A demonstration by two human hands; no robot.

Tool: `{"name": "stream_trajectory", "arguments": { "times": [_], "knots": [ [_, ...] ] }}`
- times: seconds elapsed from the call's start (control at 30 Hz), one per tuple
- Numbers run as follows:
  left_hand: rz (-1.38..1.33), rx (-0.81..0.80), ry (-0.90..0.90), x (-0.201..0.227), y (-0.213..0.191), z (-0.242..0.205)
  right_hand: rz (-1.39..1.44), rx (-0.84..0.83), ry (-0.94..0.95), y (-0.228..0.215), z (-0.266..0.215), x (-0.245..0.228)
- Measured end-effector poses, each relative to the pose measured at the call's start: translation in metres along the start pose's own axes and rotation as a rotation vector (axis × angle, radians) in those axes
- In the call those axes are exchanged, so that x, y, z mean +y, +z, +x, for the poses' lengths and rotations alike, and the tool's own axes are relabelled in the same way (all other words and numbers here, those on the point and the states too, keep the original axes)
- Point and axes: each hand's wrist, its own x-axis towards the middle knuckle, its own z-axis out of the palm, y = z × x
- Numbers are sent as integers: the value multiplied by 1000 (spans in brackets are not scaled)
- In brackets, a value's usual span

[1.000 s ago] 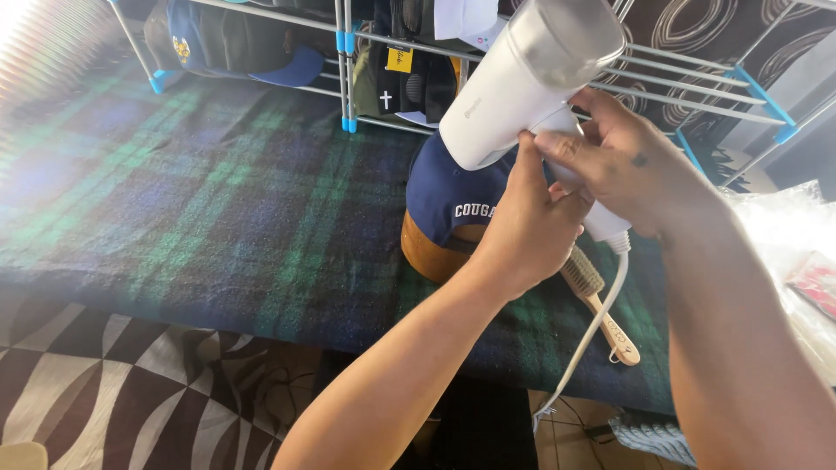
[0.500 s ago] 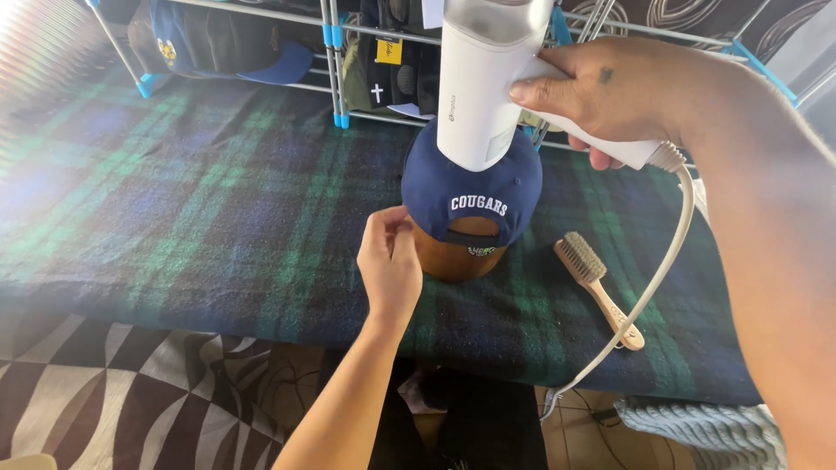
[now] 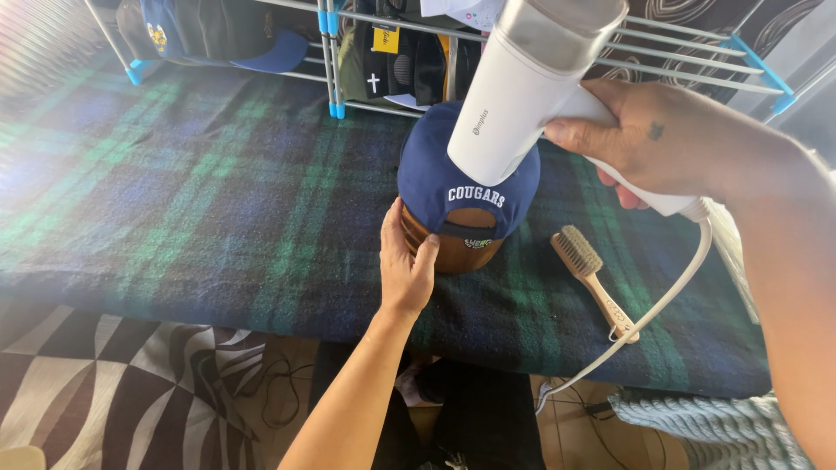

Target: Using a hair dryer and a brush to finish and shape a baseball cap on a wooden form.

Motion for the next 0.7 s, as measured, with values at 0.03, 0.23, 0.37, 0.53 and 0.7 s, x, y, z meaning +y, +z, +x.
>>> {"name": "stream_trajectory", "arguments": {
  "times": [0.03, 0.23, 0.37, 0.53, 0.7],
  "knots": [
    [-1, 3, -2, 2, 0, 0, -3, -1, -2, 2, -1, 2],
    [17, -23, 29, -1, -3, -1, -39, 22, 28, 12, 2, 15],
    [40, -26, 84, -9, -2, 0, -31, 19, 45, 14, -1, 23],
    [53, -30, 87, -8, -2, 0, -133, 24, 64, 26, -8, 40],
    [95, -31, 100, -8, -3, 1, -36, 49, 112, 35, -17, 70]
  ]
}}
